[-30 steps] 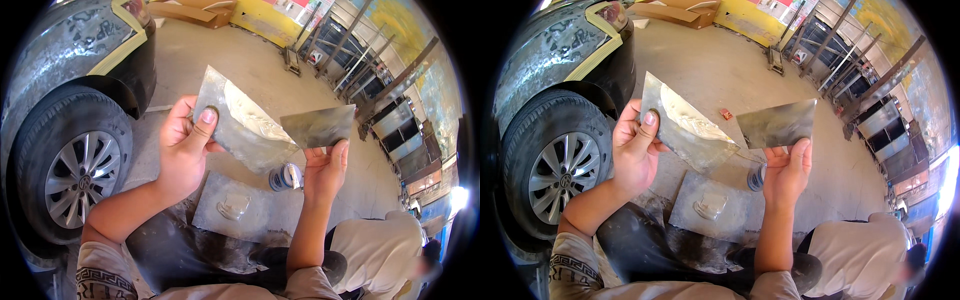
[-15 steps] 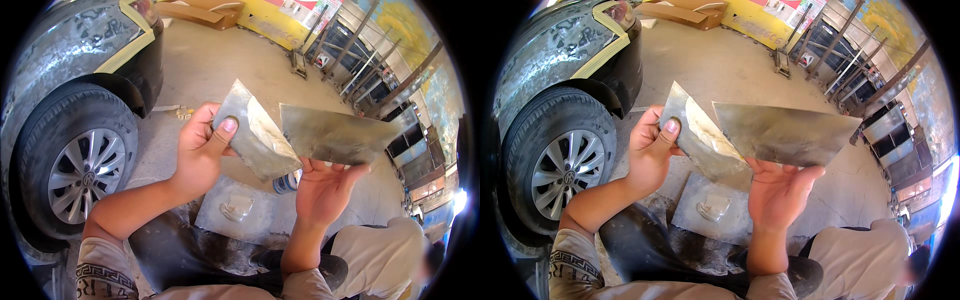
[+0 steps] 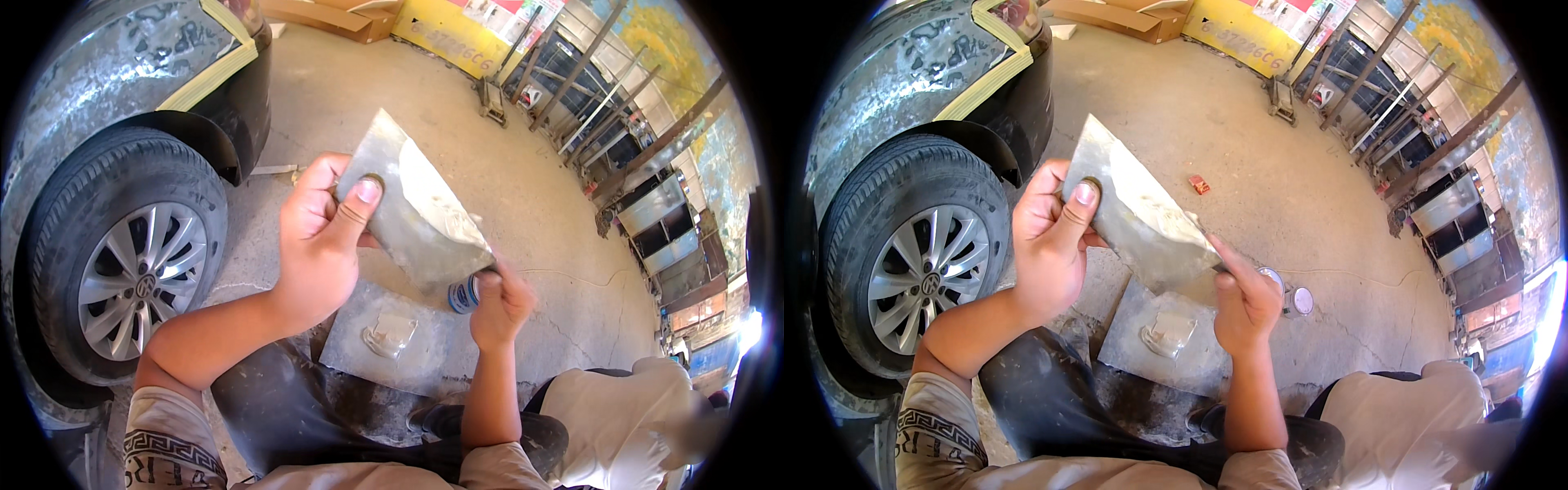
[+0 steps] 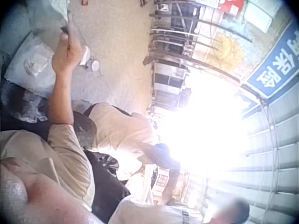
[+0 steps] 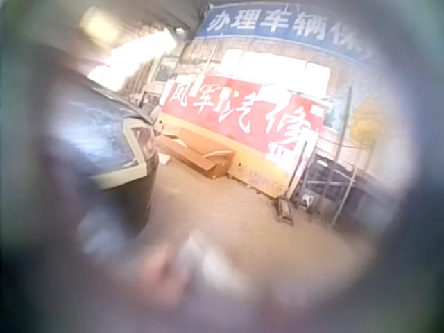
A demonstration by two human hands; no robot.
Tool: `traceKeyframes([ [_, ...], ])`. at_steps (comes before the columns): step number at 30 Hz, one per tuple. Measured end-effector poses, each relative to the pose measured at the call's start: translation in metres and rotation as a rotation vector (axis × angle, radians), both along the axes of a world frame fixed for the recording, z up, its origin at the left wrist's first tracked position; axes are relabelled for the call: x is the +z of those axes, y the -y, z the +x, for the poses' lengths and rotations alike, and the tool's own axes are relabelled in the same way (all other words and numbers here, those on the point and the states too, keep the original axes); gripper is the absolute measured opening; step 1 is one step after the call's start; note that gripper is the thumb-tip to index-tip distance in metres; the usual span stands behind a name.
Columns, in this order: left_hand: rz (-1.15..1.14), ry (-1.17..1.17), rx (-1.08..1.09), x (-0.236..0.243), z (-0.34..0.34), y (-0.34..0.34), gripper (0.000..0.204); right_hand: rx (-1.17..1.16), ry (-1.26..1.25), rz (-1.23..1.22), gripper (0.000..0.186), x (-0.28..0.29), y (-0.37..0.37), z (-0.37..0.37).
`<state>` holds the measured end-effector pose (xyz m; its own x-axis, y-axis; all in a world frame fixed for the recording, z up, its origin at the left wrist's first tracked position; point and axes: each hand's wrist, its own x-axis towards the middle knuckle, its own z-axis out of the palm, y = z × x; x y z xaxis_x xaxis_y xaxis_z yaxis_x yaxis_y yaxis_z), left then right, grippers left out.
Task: The person kneels on the floor and uses a putty knife to scoop a white paste from a container onto a flat board. They then spread the paste evenly across the board's surface. Another person is visible working on a car in the background.
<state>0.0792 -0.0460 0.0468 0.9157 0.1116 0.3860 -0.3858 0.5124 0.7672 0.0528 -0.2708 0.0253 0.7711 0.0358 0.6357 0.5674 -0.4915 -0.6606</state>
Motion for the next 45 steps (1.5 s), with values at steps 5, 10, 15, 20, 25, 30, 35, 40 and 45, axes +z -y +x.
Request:
traceKeyframes([
  [5,-0.139,0.016,-0.007,0.010,0.002,0.001,0.020,-0.056,-0.132,0.381,0.019,-0.030,0.033,0.022],
  [10,-0.113,-0.030,-0.032,0.003,0.005,0.002,0.020,0.155,-0.049,1.040,0.029,0.022,0.016,0.026],
  [15,-0.039,-0.045,-0.060,-0.003,0.007,0.003,0.018,0.296,-0.025,1.097,0.035,0.047,0.005,0.021],
  [20,0.015,-0.043,-0.100,-0.011,0.010,0.005,0.017,0.472,0.000,1.133,0.039,0.049,-0.004,0.012],
  [25,-0.009,-0.023,-0.100,-0.009,0.008,0.010,0.016,0.631,0.005,1.096,0.042,0.040,-0.022,0.001],
  [30,0.008,0.010,-0.061,-0.009,0.006,0.005,0.016,0.402,0.072,0.938,0.035,0.011,-0.028,-0.002],
  [35,0.008,-0.022,0.006,0.001,-0.001,0.004,0.014,0.147,-0.002,0.371,0.029,-0.029,0.001,0.000],
  [40,-0.048,-0.009,-0.137,-0.002,0.004,-0.005,0.017,-0.009,-0.179,0.174,0.016,-0.030,0.029,0.029],
  [45,-0.073,-0.135,-0.552,-0.008,0.004,0.004,0.020,0.132,-0.196,1.121,0.011,-0.004,0.027,0.060],
])
